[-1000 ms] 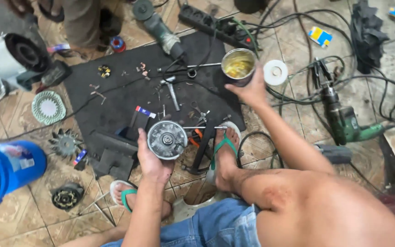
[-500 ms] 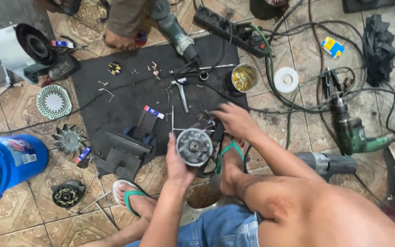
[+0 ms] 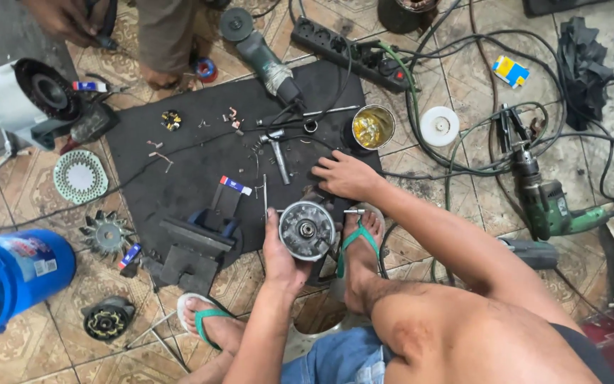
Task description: Repairing and assembling an electric motor by connecting internal wires and fitting the housing components together.
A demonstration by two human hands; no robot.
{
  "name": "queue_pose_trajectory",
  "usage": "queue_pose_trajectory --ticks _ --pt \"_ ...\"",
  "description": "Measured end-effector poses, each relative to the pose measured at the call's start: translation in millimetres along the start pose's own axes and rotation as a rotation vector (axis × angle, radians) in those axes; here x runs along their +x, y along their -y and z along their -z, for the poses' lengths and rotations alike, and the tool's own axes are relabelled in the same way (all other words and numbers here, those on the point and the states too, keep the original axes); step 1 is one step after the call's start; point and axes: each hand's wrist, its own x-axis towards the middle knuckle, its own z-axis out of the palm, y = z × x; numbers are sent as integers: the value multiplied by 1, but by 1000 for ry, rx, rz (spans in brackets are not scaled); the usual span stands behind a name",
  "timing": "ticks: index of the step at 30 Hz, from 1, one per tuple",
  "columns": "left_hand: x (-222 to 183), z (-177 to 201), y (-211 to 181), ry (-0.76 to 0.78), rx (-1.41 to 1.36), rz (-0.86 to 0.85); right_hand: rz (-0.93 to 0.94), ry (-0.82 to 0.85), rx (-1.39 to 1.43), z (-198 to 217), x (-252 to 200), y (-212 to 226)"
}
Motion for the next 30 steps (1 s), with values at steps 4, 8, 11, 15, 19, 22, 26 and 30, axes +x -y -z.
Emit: queue_pose_trajectory --ticks 4,8,11,15,19,22,26,30 --pt "-26 -31 -14 -26 23 66 -173 -23 84 35 -25 -5" --pt "-30 -37 -18 2 48 77 -646 303 435 96 -54 -36" --pt "-22 -29 -11 -5 38 77 -872 384 456 110 -63 -68" --pt "-15 -25 -7 86 82 95 -968 431 350 68 -65 -98" --pt "-25 -32 -10 67 67 82 -869 510 287 40 -52 -109" --pt "-17 -24 -12 84 78 88 -821 511 282 52 -30 -104" --pt "-6 -10 -10 2 55 76 -830 507 287 23 -36 -104" --pt "10 11 -9 190 122 83 -830 503 290 15 -36 -100"
